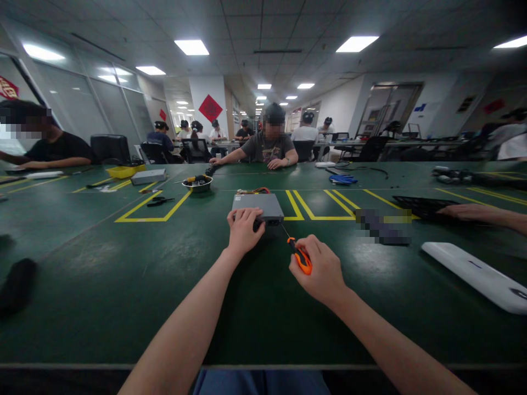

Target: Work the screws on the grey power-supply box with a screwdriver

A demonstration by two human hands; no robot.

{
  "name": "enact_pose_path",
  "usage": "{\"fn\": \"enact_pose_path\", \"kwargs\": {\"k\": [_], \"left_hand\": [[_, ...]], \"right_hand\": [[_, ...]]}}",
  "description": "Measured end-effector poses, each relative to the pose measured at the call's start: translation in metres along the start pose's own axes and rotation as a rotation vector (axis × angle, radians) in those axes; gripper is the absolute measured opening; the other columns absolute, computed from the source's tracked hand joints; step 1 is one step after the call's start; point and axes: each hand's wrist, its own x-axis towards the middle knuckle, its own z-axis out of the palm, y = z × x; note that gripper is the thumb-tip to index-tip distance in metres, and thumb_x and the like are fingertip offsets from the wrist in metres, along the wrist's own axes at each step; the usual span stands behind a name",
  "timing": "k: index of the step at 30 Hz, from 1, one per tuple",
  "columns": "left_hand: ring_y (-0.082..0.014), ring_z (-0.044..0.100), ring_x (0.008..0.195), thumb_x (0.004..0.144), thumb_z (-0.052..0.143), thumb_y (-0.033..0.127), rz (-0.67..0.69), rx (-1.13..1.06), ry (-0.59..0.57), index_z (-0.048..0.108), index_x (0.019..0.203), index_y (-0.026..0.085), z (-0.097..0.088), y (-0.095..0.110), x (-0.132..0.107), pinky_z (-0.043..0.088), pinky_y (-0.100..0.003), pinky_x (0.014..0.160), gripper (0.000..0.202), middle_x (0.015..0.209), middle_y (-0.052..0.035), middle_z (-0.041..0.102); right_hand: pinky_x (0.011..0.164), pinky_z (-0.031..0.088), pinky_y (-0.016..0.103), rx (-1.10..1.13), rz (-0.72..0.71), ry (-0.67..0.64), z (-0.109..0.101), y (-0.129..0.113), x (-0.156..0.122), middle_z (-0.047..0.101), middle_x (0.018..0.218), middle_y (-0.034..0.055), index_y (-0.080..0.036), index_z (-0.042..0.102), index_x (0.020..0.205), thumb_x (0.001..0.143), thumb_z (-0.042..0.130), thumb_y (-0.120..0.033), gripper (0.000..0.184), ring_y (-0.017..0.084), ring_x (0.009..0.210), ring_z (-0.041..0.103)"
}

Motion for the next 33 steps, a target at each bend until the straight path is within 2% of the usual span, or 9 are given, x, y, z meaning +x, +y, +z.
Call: {"fn": "enact_pose_path", "kwargs": {"k": [6, 9, 12, 16, 20, 24, 33], "left_hand": [[-0.0205, 0.047, 0.109, 0.08, 0.053, 0.031, -0.006, 0.011, -0.016, 0.054, 0.105, 0.028, -0.001, 0.001, 0.0, 0.021, -0.042, 0.099, 0.025, 0.115, 0.0008, 0.06], [-0.0209, 0.047, 0.109, 0.08, 0.053, 0.031, -0.008, 0.013, -0.016, 0.054, 0.104, 0.028, -0.001, 0.001, 0.0, 0.021, -0.042, 0.099, 0.025, 0.115, 0.0003, 0.06], [-0.0209, 0.047, 0.109, 0.08, 0.053, 0.031, -0.006, 0.01, -0.011, 0.054, 0.104, 0.028, -0.001, 0.001, 0.0, 0.021, -0.042, 0.099, 0.025, 0.114, 0.0003, 0.06], [-0.0212, 0.047, 0.109, 0.08, 0.053, 0.03, -0.008, 0.007, -0.011, 0.054, 0.104, 0.028, -0.001, 0.001, 0.0, 0.021, -0.042, 0.099, 0.025, 0.114, -0.0002, 0.06], [-0.0217, 0.047, 0.11, 0.08, 0.052, 0.031, -0.007, 0.008, -0.015, 0.054, 0.104, 0.028, -0.002, 0.001, 0.0, 0.021, -0.042, 0.099, 0.025, 0.115, -0.0004, 0.06], [-0.0217, 0.047, 0.11, 0.079, 0.053, 0.03, -0.011, 0.006, -0.022, 0.055, 0.105, 0.028, -0.002, 0.002, 0.0, 0.021, -0.042, 0.099, 0.025, 0.115, -0.0004, 0.06], [-0.0208, 0.047, 0.11, 0.079, 0.054, 0.03, -0.015, -0.003, -0.012, 0.055, 0.105, 0.029, -0.001, 0.002, 0.0, 0.021, -0.042, 0.099, 0.026, 0.115, 0.0003, 0.06]], "right_hand": [[0.05, 0.033, 0.023, 0.013, 0.164, -0.068, -0.002, 0.0, 0.0, 0.053, 0.061, -0.0025, -0.018, 0.047, 0.087, 0.084, 0.044, -0.037, 0.019, 0.012, 0.049, 0.049], [0.053, 0.033, 0.024, 0.002, 0.075, -0.04, -0.002, 0.0, 0.0, 0.055, 0.064, -0.0009, -0.018, 0.05, 0.084, 0.083, 0.045, -0.032, 0.016, 0.012, 0.051, 0.05], [0.065, 0.036, 0.028, -0.022, -0.059, 0.013, -0.001, 0.001, 0.001, 0.058, 0.071, 0.0012, -0.017, 0.055, 0.081, 0.08, 0.048, -0.024, 0.01, 0.014, 0.062, 0.053], [0.075, 0.034, 0.033, -0.017, -0.087, 0.053, -0.001, 0.002, 0.003, 0.06, 0.07, 0.0012, -0.017, 0.057, 0.081, 0.079, 0.049, -0.022, 0.01, 0.015, 0.065, 0.055], [0.071, 0.036, 0.031, 0.035, -0.13, 0.069, 0.0, 0.001, 0.001, 0.061, 0.072, 0.002, -0.015, 0.056, 0.085, 0.08, 0.049, -0.022, 0.011, 0.014, 0.064, 0.055], [0.068, 0.037, 0.029, 0.066, -0.195, -0.001, 0.004, -0.003, 0.0, 0.061, 0.075, 0.0027, -0.016, 0.056, 0.09, 0.083, 0.047, -0.023, 0.013, 0.014, 0.065, 0.055], [0.068, 0.035, 0.029, 0.014, -0.207, -0.046, 0.012, -0.005, 0.002, 0.059, 0.077, 0.0031, -0.016, 0.055, 0.091, 0.084, 0.046, -0.023, 0.013, 0.015, 0.067, 0.053]]}}
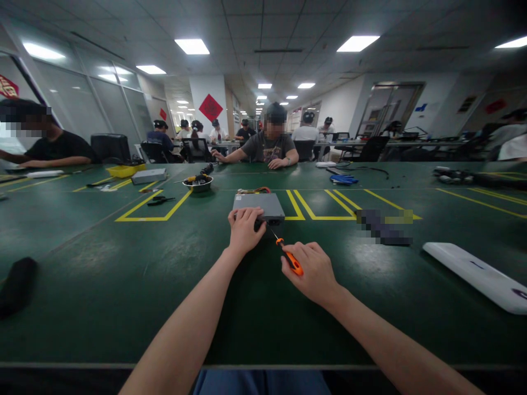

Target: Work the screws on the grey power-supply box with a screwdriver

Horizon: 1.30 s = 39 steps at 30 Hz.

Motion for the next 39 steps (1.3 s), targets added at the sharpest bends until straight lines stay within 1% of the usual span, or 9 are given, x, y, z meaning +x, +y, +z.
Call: {"fn": "enact_pose_path", "kwargs": {"k": [12, 15, 18, 20, 24, 28, 31, 33, 39], "left_hand": [[-0.0213, 0.047, 0.11, 0.079, 0.053, 0.029, -0.001, 0.001, -0.008, 0.054, 0.105, 0.029, -0.001, 0.0, 0.0, 0.021, -0.042, 0.099, 0.026, 0.115, -0.0003, 0.06], [-0.0212, 0.047, 0.11, 0.079, 0.053, 0.029, -0.008, 0.003, -0.007, 0.055, 0.106, 0.029, -0.001, 0.001, 0.0, 0.021, -0.042, 0.1, 0.027, 0.115, -0.0002, 0.06], [-0.0211, 0.047, 0.11, 0.079, 0.053, 0.03, -0.007, 0.005, -0.006, 0.054, 0.106, 0.029, -0.001, 0.001, 0.0, 0.02, -0.042, 0.1, 0.027, 0.115, 0.0, 0.06], [-0.0208, 0.047, 0.11, 0.079, 0.053, 0.03, -0.004, 0.003, -0.004, 0.054, 0.106, 0.029, -0.001, 0.001, 0.0, 0.02, -0.042, 0.1, 0.027, 0.116, 0.0001, 0.06], [-0.0209, 0.047, 0.11, 0.08, 0.052, 0.029, 0.0, 0.001, 0.002, 0.054, 0.104, 0.029, -0.001, 0.002, 0.0, 0.02, -0.042, 0.1, 0.025, 0.115, 0.0002, 0.06], [-0.0217, 0.047, 0.11, 0.079, 0.054, 0.029, -0.01, 0.003, -0.004, 0.055, 0.105, 0.029, -0.001, 0.002, 0.0, 0.021, -0.043, 0.1, 0.026, 0.115, -0.0004, 0.06], [-0.0222, 0.047, 0.11, 0.078, 0.054, 0.029, -0.017, 0.002, -0.01, 0.055, 0.105, 0.029, -0.002, 0.003, 0.0, 0.021, -0.043, 0.1, 0.027, 0.115, -0.0012, 0.06], [-0.0223, 0.047, 0.11, 0.078, 0.054, 0.029, -0.017, 0.002, -0.013, 0.055, 0.105, 0.029, -0.002, 0.003, 0.0, 0.021, -0.044, 0.1, 0.027, 0.115, -0.0012, 0.06], [-0.0214, 0.047, 0.111, 0.079, 0.053, 0.03, -0.014, 0.008, -0.009, 0.054, 0.105, 0.029, -0.001, 0.002, 0.0, 0.02, -0.042, 0.1, 0.026, 0.116, 0.0001, 0.06]], "right_hand": [[0.067, 0.035, 0.029, -0.018, 0.005, 0.01, 0.0, -0.003, 0.001, 0.061, 0.078, 0.0035, -0.015, 0.056, 0.09, 0.084, 0.046, -0.023, 0.014, 0.015, 0.067, 0.056], [0.064, 0.035, 0.028, -0.033, 0.022, 0.014, 0.0, -0.005, 0.001, 0.063, 0.076, 0.0033, -0.015, 0.055, 0.093, 0.087, 0.044, -0.03, 0.019, 0.014, 0.063, 0.056], [0.06, 0.034, 0.026, -0.045, 0.059, 0.023, 0.001, -0.007, 0.001, 0.061, 0.067, 0.0012, -0.014, 0.054, 0.098, 0.088, 0.044, -0.037, 0.027, 0.012, 0.054, 0.053], [0.06, 0.033, 0.026, -0.062, 0.041, 0.022, 0.001, -0.008, 0.001, 0.059, 0.067, 0.0006, -0.015, 0.055, 0.095, 0.088, 0.044, -0.033, 0.022, 0.012, 0.054, 0.051], [0.064, 0.032, 0.028, -0.109, -0.068, -0.024, -0.002, -0.013, 0.002, 0.055, 0.073, 0.003, -0.019, 0.059, 0.085, 0.082, 0.046, -0.021, 0.013, 0.015, 0.066, 0.05], [0.067, 0.032, 0.03, -0.094, -0.068, -0.049, -0.003, -0.018, 0.004, 0.054, 0.076, 0.0048, -0.019, 0.06, 0.087, 0.083, 0.046, -0.027, 0.017, 0.017, 0.07, 0.05], [0.067, 0.032, 0.029, -0.047, 0.003, -0.051, -0.001, -0.017, 0.003, 0.059, 0.077, 0.0047, -0.015, 0.056, 0.1, 0.088, 0.042, -0.036, 0.028, 0.015, 0.066, 0.052], [0.065, 0.033, 0.028, -0.022, 0.05, -0.026, 0.0, -0.016, 0.002, 0.061, 0.076, 0.0041, -0.012, 0.052, 0.105, 0.089, 0.041, -0.034, 0.029, 0.014, 0.061, 0.053], [0.066, 0.033, 0.028, -0.09, -0.014, -0.049, -0.002, -0.016, 0.002, 0.054, 0.076, 0.0042, -0.019, 0.058, 0.09, 0.082, 0.045, -0.023, 0.015, 0.016, 0.068, 0.049]]}}
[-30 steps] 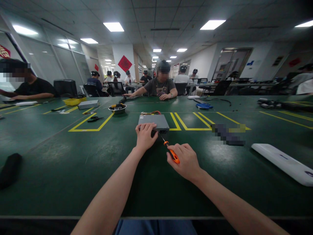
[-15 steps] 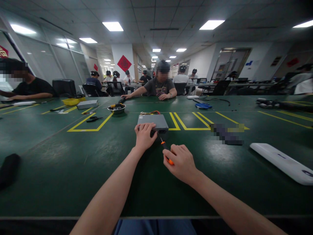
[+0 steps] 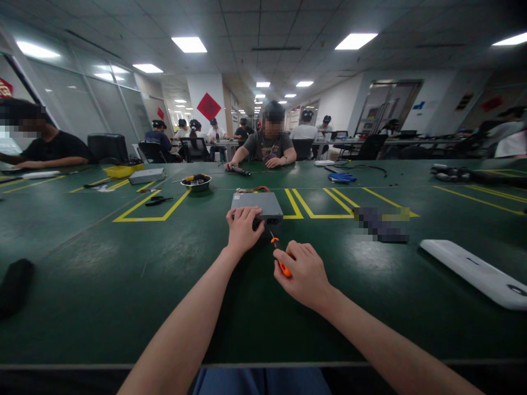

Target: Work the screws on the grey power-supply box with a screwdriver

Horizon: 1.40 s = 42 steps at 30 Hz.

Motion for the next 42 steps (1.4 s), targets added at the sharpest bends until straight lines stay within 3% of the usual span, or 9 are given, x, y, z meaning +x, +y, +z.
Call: {"fn": "enact_pose_path", "kwargs": {"k": [6, 8, 15, 21, 24, 29, 35, 38, 42], "left_hand": [[-0.0214, 0.047, 0.111, 0.079, 0.053, 0.03, 0.007, 0.004, 0.009, 0.054, 0.104, 0.029, 0.0012, -0.0013, -0.0002, 0.02, -0.043, 0.1, 0.025, 0.116, 0.0, 0.06], [-0.0212, 0.047, 0.11, 0.079, 0.053, 0.03, 0.009, 0.003, 0.006, 0.054, 0.105, 0.029, 0.0009, -0.0013, -0.0002, 0.02, -0.043, 0.1, 0.026, 0.116, 0.0, 0.06], [-0.0213, 0.048, 0.11, 0.079, 0.052, 0.029, 0.019, -0.009, 0.028, 0.055, 0.104, 0.029, 0.0004, -0.0004, -0.0005, 0.02, -0.043, 0.1, 0.025, 0.114, -0.0003, 0.06], [-0.0201, 0.047, 0.11, 0.079, 0.053, 0.029, 0.016, 0.004, 0.024, 0.054, 0.104, 0.029, 0.0012, -0.0006, -0.0003, 0.02, -0.042, 0.1, 0.025, 0.115, 0.001, 0.06], [-0.0202, 0.047, 0.11, 0.079, 0.053, 0.029, 0.016, 0.008, 0.021, 0.054, 0.104, 0.029, 0.0012, -0.0007, -0.0001, 0.02, -0.042, 0.1, 0.025, 0.115, 0.0011, 0.06], [-0.0205, 0.047, 0.11, 0.08, 0.053, 0.029, 0.018, 0.009, 0.02, 0.054, 0.104, 0.028, 0.0006, -0.0007, 0.0, 0.02, -0.042, 0.1, 0.024, 0.115, 0.0007, 0.06], [-0.0202, 0.047, 0.11, 0.079, 0.054, 0.028, 0.026, 0.004, 0.025, 0.054, 0.104, 0.028, 0.0012, -0.0019, -0.0004, 0.02, -0.042, 0.1, 0.026, 0.114, 0.0011, 0.06], [-0.0205, 0.047, 0.11, 0.079, 0.054, 0.028, 0.027, 0.004, 0.023, 0.054, 0.104, 0.028, 0.0014, -0.0021, -0.0006, 0.02, -0.042, 0.099, 0.026, 0.115, 0.0008, 0.06], [-0.0206, 0.047, 0.109, 0.079, 0.053, 0.028, 0.03, -0.001, 0.028, 0.054, 0.104, 0.029, 0.0012, -0.0018, -0.0004, 0.021, -0.042, 0.099, 0.025, 0.115, 0.0008, 0.06]], "right_hand": [[0.064, 0.033, 0.028, 0.034, 0.056, 0.006, 0.0004, 0.0, 0.0004, 0.057, 0.074, 0.0037, -0.013, 0.053, 0.104, 0.089, 0.041, -0.038, 0.031, 0.015, 0.064, 0.05], [0.063, 0.033, 0.028, 0.052, 0.074, 0.036, 0.0016, 0.0004, -0.0004, 0.057, 0.071, 0.0026, -0.011, 0.051, 0.106, 0.09, 0.04, -0.035, 0.031, 0.014, 0.06, 0.05], [0.063, 0.031, 0.028, -0.039, 0.041, -0.006, -0.0016, -0.0012, -0.0006, 0.05, 0.075, 0.0042, -0.019, 0.059, 0.086, 0.08, 0.046, -0.021, 0.014, 0.016, 0.068, 0.046], [0.061, 0.031, 0.027, -0.011, 0.077, 0.009, -0.0003, -0.0002, -0.0003, 0.056, 0.075, 0.0031, -0.017, 0.057, 0.096, 0.089, 0.04, -0.037, 0.028, 0.014, 0.063, 0.049], [0.061, 0.032, 0.026, 0.006, 0.116, 0.032, 0.0019, 0.0008, -0.0012, 0.058, 0.071, 0.0018, -0.014, 0.054, 0.101, 0.09, 0.039, -0.033, 0.026, 0.013, 0.058, 0.05], [0.064, 0.031, 0.027, -0.038, 0.064, 0.012, 0.0004, 0.0008, -0.0003, 0.053, 0.073, 0.0026, -0.019, 0.057, 0.083, 0.081, 0.046, -0.021, 0.011, 0.015, 0.066, 0.047], [0.066, 0.032, 0.028, 0.044, 0.097, -0.001, -0.0009, 0.0011, 0.0002, 0.057, 0.076, 0.0034, -0.016, 0.056, 0.091, 0.087, 0.042, -0.033, 0.022, 0.015, 0.066, 0.05], [0.064, 0.033, 0.027, 0.073, 0.134, 0.013, 0.0012, 0.0026, -0.001, 0.059, 0.072, 0.0019, -0.013, 0.053, 0.1, 0.089, 0.04, -0.029, 0.024, 0.013, 0.059, 0.05], [0.066, 0.033, 0.027, 0.027, 0.086, -0.001, 0.0007, 0.0038, -0.0004, 0.055, 0.075, 0.0028, -0.016, 0.056, 0.087, 0.082, 0.046, -0.021, 0.012, 0.015, 0.065, 0.049]]}}
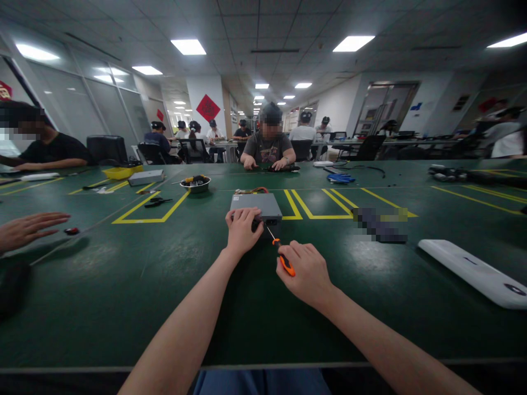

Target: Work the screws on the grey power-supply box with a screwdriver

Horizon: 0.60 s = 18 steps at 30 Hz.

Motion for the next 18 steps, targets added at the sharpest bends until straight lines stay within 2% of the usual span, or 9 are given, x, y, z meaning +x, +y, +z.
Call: {"fn": "enact_pose_path", "kwargs": {"k": [4, 6, 9, 12, 16, 18], "left_hand": [[-0.0208, 0.047, 0.109, 0.079, 0.053, 0.029, 0.0, -0.001, 0.002, 0.054, 0.104, 0.028, 0.0, 0.0003, 0.0003, 0.02, -0.042, 0.099, 0.025, 0.115, 0.0005, 0.06], [-0.0207, 0.047, 0.109, 0.079, 0.054, 0.029, -0.004, 0.0, -0.001, 0.054, 0.104, 0.028, 0.0001, 0.0005, 0.0003, 0.02, -0.042, 0.099, 0.026, 0.114, 0.0004, 0.06], [-0.0203, 0.048, 0.109, 0.079, 0.054, 0.029, -0.007, -0.003, -0.001, 0.054, 0.105, 0.028, 0.0005, 0.0006, 0.0002, 0.021, -0.042, 0.099, 0.026, 0.114, 0.0006, 0.06], [-0.0205, 0.048, 0.109, 0.079, 0.053, 0.029, -0.006, -0.005, 0.002, 0.054, 0.104, 0.028, 0.0006, 0.0004, 0.0001, 0.02, -0.042, 0.1, 0.025, 0.114, 0.0004, 0.06], [-0.0207, 0.047, 0.11, 0.079, 0.054, 0.029, -0.006, -0.004, -0.003, 0.054, 0.104, 0.028, 0.0001, 0.0003, 0.0002, 0.02, -0.042, 0.1, 0.026, 0.114, 0.0003, 0.06], [-0.0207, 0.047, 0.11, 0.079, 0.053, 0.029, -0.01, -0.001, -0.011, 0.055, 0.104, 0.028, -0.0003, 0.0006, 0.0002, 0.02, -0.042, 0.1, 0.025, 0.115, 0.0002, 0.06]], "right_hand": [[0.068, 0.032, 0.028, -0.021, -0.068, -0.007, -0.0021, -0.0004, 0.0024, 0.053, 0.075, 0.0034, -0.018, 0.057, 0.082, 0.082, 0.047, -0.022, 0.012, 0.016, 0.071, 0.049], [0.069, 0.032, 0.029, -0.01, -0.043, -0.003, -0.0015, -0.0007, 0.0026, 0.056, 0.076, 0.004, -0.017, 0.056, 0.085, 0.085, 0.046, -0.031, 0.018, 0.016, 0.07, 0.051], [0.068, 0.033, 0.029, 0.017, 0.036, 0.006, 0.001, -0.0008, 0.0013, 0.058, 0.069, 0.0019, -0.014, 0.054, 0.093, 0.088, 0.042, -0.039, 0.028, 0.014, 0.059, 0.051], [0.068, 0.033, 0.028, 0.021, 0.054, 0.012, 0.0021, -0.0002, 0.0003, 0.057, 0.064, -0.0003, -0.014, 0.053, 0.094, 0.087, 0.043, -0.031, 0.021, 0.012, 0.054, 0.049], [0.07, 0.033, 0.029, -0.025, -0.022, -0.001, -0.0016, 0.0005, 0.0015, 0.054, 0.076, 0.0029, -0.018, 0.057, 0.087, 0.08, 0.048, -0.02, 0.012, 0.016, 0.07, 0.05], [0.07, 0.033, 0.029, -0.032, -0.024, -0.014, -0.0039, 0.0001, 0.0024, 0.053, 0.077, 0.0033, -0.018, 0.059, 0.088, 0.08, 0.048, -0.021, 0.013, 0.016, 0.071, 0.05]]}}
